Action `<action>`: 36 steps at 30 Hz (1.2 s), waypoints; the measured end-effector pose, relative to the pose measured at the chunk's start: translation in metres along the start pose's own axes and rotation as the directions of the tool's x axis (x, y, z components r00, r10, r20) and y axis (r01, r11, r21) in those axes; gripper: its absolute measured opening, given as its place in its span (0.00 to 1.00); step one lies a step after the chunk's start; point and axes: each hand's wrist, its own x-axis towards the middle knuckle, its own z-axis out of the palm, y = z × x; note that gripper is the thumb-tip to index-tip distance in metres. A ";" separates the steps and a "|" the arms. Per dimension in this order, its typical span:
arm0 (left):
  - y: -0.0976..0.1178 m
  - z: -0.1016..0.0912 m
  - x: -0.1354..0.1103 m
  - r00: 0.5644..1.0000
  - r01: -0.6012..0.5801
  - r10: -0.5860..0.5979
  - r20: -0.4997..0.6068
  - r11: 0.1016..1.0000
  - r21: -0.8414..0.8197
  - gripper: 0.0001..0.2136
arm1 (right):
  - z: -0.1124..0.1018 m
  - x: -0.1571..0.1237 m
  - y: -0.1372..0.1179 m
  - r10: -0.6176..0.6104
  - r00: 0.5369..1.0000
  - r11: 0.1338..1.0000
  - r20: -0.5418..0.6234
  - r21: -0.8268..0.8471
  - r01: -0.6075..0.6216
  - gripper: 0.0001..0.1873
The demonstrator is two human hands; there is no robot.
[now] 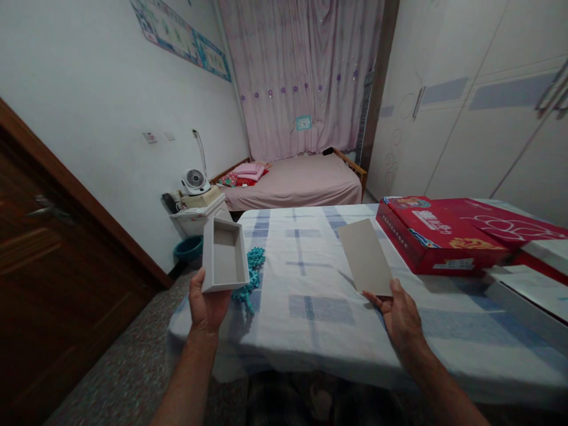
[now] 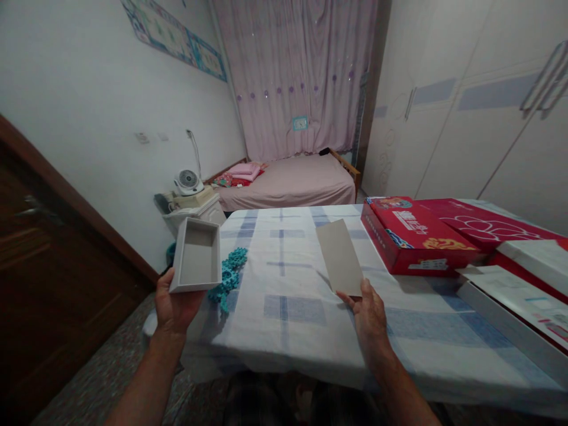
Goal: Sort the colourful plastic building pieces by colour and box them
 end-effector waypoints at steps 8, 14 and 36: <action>-0.036 -0.001 0.016 0.997 0.050 -0.050 0.065 0.999 0.001 0.20 | 0.000 -0.003 -0.001 0.006 1.000 0.998 -0.004 -0.055 -0.007 0.25; -0.054 0.002 0.025 0.986 0.088 -0.090 0.137 0.996 0.022 0.21 | -0.001 -0.002 0.001 -0.002 0.999 0.994 0.048 -0.111 0.007 0.23; -0.150 0.066 -0.039 0.736 0.653 -0.567 0.370 0.738 -0.169 0.22 | 0.065 -0.041 0.011 0.142 0.969 0.972 0.203 -0.212 -0.098 0.28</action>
